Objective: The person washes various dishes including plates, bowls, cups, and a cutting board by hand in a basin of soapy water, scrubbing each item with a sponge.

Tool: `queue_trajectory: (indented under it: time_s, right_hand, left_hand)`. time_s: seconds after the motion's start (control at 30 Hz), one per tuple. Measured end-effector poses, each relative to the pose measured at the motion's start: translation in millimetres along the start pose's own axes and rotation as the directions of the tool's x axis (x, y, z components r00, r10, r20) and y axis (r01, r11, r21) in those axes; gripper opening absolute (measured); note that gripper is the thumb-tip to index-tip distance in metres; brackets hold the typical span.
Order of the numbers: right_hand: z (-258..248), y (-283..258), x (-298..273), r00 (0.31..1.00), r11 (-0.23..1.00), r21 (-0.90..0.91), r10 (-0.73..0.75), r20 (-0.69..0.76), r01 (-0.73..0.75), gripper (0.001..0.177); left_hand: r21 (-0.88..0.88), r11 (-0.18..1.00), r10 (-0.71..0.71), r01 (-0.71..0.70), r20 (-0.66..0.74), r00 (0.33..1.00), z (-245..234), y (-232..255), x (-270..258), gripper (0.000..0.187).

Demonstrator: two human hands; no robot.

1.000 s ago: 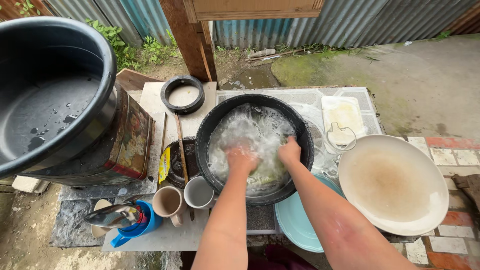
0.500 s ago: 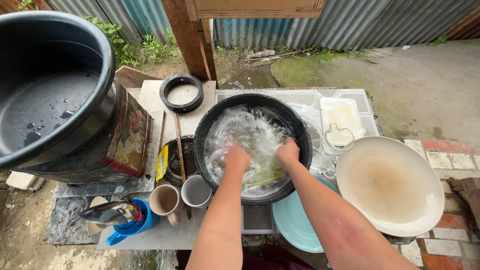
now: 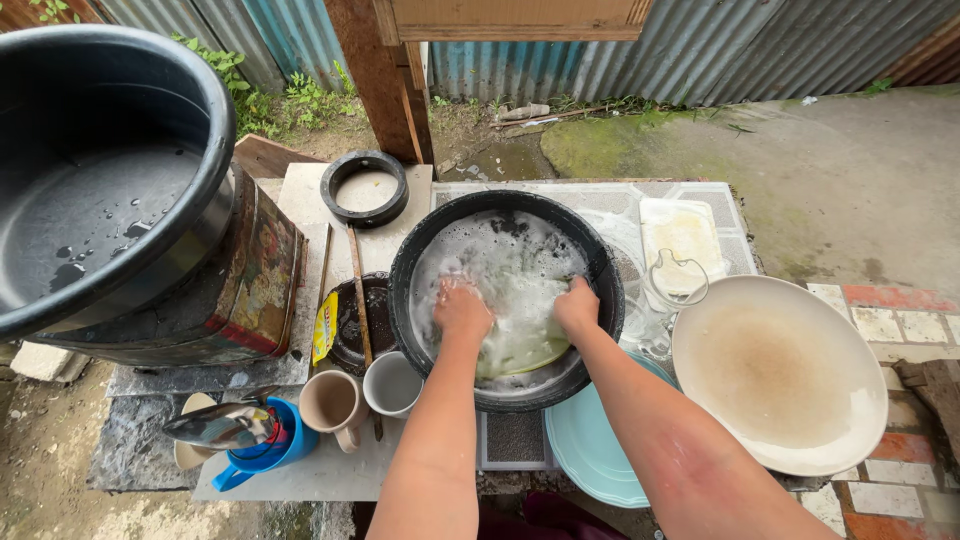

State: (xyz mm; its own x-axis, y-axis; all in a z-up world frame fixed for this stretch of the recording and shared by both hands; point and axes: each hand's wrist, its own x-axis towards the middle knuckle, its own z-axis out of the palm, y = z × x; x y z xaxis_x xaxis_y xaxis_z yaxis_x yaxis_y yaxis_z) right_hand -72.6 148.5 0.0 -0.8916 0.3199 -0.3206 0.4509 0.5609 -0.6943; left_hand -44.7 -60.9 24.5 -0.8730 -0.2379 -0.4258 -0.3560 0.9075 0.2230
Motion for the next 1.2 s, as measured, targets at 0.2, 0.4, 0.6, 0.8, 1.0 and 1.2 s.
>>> queue_trajectory:
  time_s: [0.2, 0.4, 0.6, 0.8, 1.0, 1.2]
  right_hand:
    - [10, 13, 14, 0.995, 0.994, -0.068, -0.092, -0.035, 0.09, 0.044]
    - [14, 22, 13, 0.978, 0.975, -0.071, -0.211, 0.0, 0.21, 0.043]
    - [-11, -4, -12, 0.953, 0.946, -0.117, -0.304, 0.005, 0.303, 0.027]
    - [-34, -41, -33, 0.911, 0.916, -0.104, -0.399, -0.109, 0.388, 0.024]
    - [-34, -34, -57, 0.935, 0.952, 0.03, -0.295, -0.195, 0.306, 0.02]
    - [-23, -29, -66, 0.897, 0.923, 0.04, -0.36, -0.257, 0.382, 0.017]
  left_hand:
    - [-0.08, 0.991, 0.115, -0.105, 0.128, 0.985, 16, 12, -12, 0.068]
    - [-0.083, 0.946, 0.324, -0.313, 0.243, 0.914, 8, 40, -41, 0.068]
    - [-0.204, 0.976, 0.092, -0.071, 0.095, 0.991, -15, 28, -17, 0.068]
    - [-0.34, 0.91, 0.229, -0.237, -0.065, 0.971, -8, 51, -33, 0.068]
    - [-0.538, 0.838, 0.117, -0.09, 0.016, 0.993, -10, 54, -40, 0.068]
    - [-0.23, 0.843, 0.419, -0.486, -0.287, 0.862, 4, 62, -46, 0.062]
